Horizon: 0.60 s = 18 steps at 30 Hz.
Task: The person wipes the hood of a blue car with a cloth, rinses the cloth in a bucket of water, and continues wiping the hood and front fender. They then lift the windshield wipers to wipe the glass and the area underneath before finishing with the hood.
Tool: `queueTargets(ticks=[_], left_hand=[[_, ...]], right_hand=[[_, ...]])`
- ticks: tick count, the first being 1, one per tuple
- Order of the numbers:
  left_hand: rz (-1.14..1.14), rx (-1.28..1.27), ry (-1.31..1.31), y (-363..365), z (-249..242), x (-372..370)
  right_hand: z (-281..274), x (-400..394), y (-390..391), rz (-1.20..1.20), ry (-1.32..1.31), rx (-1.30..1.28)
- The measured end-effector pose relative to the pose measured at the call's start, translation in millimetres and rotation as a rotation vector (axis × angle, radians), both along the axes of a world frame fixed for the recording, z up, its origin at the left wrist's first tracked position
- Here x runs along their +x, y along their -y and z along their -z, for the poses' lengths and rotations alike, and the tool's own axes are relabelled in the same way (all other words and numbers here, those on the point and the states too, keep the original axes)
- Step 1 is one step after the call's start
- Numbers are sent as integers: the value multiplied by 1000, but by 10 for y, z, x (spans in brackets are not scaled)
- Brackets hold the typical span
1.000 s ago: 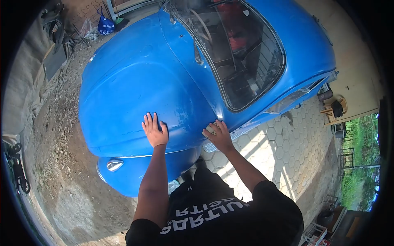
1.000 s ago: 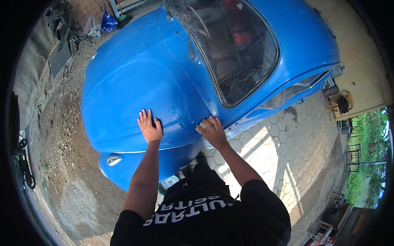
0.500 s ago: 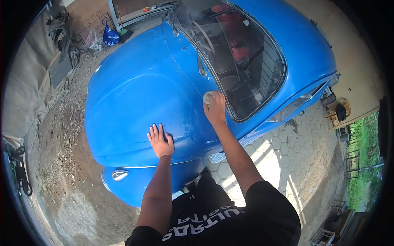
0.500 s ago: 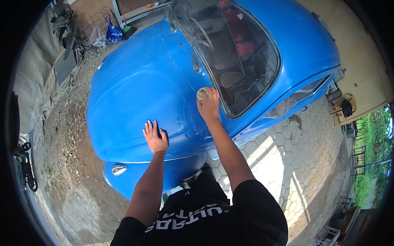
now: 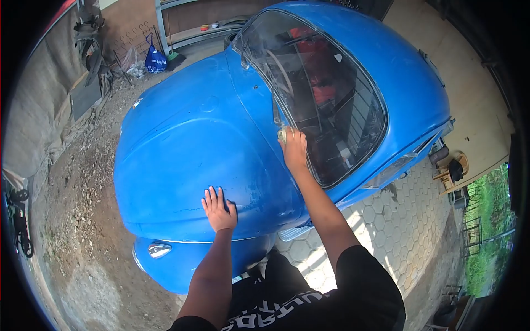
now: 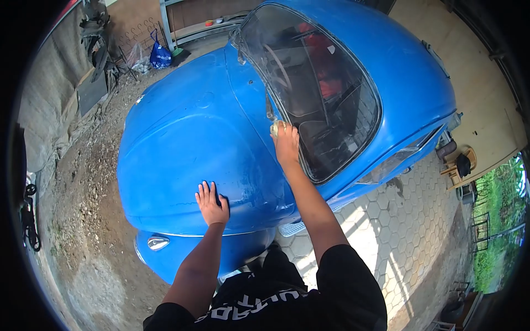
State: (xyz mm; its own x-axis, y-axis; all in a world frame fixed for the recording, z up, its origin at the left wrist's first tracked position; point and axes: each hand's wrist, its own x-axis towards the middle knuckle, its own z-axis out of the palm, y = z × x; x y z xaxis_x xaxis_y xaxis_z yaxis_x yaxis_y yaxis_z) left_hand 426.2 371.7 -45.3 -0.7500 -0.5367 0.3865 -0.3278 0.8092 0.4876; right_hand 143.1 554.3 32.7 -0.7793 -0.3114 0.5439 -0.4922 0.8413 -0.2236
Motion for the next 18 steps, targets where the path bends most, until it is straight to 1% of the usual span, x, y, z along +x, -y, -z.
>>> queueTargets(ticks=[2,5,8,9,12,13,16,18], left_hand=[[4,-3,13,-1,14,20],[6,12,25,-1,27,25],[11,21,35,15,3,16],[12,29,40,7,-2,23],[17,33,53,8,-1,26],[17,34,53,-1,-2,24],[12,28,53,14,5,24],[16,21,51,11,-2,25]], right_hand=[[-18,-349,224,39,3,-41],[-78,-247,333,101,31,-6],[-93,94,239,-31,144,14],[16,177,203,-157,104,16],[-268,403,271,-102,75,92],[-325,325,288,-82,2,57],[-637,-262,418,32,102,-251],[-706,-832,532,76,461,-371]])
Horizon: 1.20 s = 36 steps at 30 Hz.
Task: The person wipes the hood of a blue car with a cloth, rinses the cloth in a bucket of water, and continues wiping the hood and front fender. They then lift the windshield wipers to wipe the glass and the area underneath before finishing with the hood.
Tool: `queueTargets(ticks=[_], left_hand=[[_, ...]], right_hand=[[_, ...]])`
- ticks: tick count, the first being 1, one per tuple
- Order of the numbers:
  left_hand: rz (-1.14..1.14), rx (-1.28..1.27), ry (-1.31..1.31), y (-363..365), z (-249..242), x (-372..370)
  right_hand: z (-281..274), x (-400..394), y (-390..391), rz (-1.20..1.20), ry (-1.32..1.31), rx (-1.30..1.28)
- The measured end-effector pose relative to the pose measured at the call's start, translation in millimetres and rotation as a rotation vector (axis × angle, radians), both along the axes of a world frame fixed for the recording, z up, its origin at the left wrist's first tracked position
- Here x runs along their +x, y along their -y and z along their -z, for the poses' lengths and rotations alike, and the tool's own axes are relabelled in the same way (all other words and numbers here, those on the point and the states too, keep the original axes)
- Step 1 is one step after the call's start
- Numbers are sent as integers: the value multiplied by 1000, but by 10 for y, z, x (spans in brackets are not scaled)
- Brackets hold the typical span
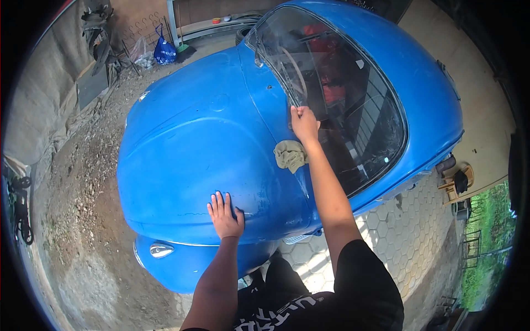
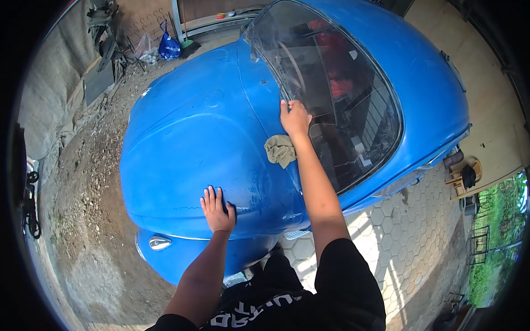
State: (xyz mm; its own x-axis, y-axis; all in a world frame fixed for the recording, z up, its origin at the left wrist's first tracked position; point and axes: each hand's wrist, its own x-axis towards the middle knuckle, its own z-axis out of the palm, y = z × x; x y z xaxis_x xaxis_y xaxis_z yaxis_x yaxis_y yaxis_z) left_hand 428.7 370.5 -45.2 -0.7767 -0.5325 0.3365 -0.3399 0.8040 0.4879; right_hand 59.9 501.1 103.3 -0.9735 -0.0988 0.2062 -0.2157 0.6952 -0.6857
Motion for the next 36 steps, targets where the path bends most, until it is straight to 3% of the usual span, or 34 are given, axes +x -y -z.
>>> queueTargets(ticks=[2,5,11,21,24,31,36], left_hand=[[-1,-1,13,-9,-17,8],[1,-6,11,-7,-13,1],[11,-7,35,-4,-22,5],[17,-24,33,3,3,9],[7,-19,26,1,28,-3],[16,-38,43,8,27,5],[2,-27,22,0,47,-2]], right_hand=[[326,-596,182,53,24,152],[275,-899,284,-61,244,214],[296,-814,37,-309,16,22],[-206,-162,8,-746,-293,64],[-297,59,-43,-717,-358,151],[-195,536,-267,-785,-215,428],[23,515,-267,-784,-393,424]])
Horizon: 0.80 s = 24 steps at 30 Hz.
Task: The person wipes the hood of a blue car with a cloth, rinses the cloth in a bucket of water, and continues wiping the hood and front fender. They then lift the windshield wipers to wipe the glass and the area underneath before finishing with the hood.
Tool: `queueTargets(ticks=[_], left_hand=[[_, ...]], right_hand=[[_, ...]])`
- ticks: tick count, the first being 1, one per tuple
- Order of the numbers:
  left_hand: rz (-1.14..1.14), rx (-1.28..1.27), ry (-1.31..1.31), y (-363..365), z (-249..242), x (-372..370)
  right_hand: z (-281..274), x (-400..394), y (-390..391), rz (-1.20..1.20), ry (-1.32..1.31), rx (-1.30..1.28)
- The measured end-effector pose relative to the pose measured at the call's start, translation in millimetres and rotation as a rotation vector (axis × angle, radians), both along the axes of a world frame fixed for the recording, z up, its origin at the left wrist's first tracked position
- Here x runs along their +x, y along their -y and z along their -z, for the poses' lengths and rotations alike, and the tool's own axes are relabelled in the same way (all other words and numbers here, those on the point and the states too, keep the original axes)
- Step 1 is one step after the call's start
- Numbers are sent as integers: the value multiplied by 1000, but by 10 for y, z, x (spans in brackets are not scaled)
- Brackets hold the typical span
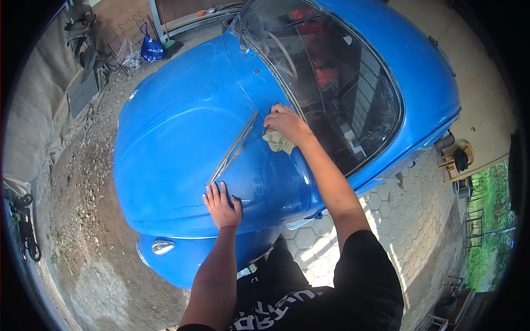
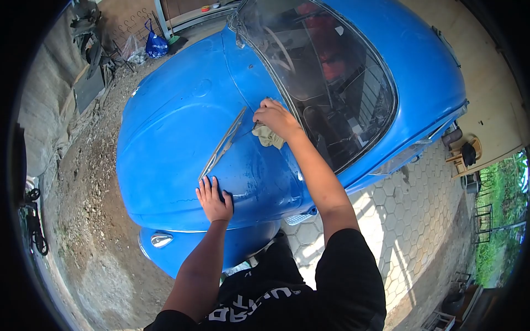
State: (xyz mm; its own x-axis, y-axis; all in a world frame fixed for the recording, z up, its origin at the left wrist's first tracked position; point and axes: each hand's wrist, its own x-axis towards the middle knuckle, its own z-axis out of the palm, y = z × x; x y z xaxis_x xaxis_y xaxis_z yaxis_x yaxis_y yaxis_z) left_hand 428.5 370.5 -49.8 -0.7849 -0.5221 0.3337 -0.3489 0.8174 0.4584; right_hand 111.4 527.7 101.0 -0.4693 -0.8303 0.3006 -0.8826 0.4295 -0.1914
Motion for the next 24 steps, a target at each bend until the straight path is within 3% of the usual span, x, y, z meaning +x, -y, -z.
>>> queueTargets(ticks=[4,14,20,24], left_hand=[[5,-10,-11,6,-23,15],[16,-14,17,1,-3,10],[17,-16,31,-1,-31,4],[20,-24,21,9,-9,8]], right_hand=[[-11,56,-14,95,55,-4],[344,74,-23,-9,-277,-187],[407,81,9,31,-299,-202],[228,-128,37,144,-137,-333]])
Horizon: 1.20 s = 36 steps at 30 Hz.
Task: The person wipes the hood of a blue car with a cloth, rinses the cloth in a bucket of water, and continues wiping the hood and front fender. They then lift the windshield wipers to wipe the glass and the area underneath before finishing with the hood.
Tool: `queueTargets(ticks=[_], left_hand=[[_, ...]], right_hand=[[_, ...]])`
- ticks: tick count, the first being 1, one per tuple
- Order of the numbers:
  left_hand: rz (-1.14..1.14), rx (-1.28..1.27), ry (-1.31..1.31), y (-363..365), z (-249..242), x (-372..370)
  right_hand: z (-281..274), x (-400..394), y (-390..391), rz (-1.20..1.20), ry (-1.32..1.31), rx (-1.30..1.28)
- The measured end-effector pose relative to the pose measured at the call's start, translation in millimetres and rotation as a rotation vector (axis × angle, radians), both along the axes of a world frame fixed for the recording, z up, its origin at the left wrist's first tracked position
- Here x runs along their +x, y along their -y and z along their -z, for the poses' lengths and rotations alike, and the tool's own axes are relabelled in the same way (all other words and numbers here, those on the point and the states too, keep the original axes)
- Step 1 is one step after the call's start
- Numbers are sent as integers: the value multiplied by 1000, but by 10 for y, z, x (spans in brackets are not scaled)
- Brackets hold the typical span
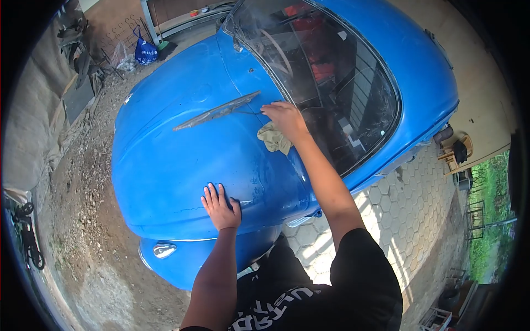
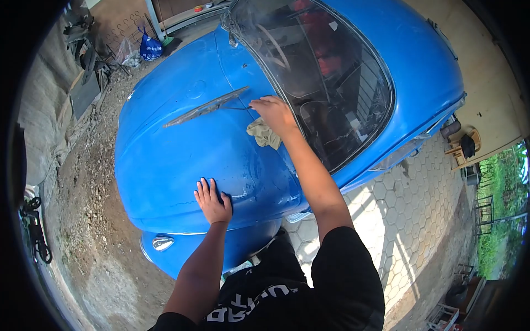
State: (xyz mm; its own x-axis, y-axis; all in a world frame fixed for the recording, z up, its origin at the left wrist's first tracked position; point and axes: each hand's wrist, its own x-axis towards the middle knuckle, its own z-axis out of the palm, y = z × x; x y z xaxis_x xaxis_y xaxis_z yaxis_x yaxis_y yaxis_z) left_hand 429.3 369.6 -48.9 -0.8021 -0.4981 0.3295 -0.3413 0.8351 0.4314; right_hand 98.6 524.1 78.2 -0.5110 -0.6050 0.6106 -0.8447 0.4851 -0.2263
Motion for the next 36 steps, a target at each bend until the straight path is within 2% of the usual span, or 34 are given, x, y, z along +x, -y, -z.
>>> queueTargets(ticks=[4,8,11,26,33,36], left_hand=[[-6,1,-30,-6,-1,-11],[-8,6,-12,-3,-11,-4],[-10,17,-21,-4,-18,-10],[-16,20,-14,-6,-18,-8],[-16,16,-21,-11,-27,-3],[-15,12,-26,-6,-15,-5]], right_hand=[[-513,-123,-19,114,313,-135],[-421,-426,-49,43,463,-311],[-509,-433,-40,69,547,-328],[-560,-369,26,61,389,-140],[-651,-541,179,185,450,-166],[-631,-739,245,186,620,-169]])
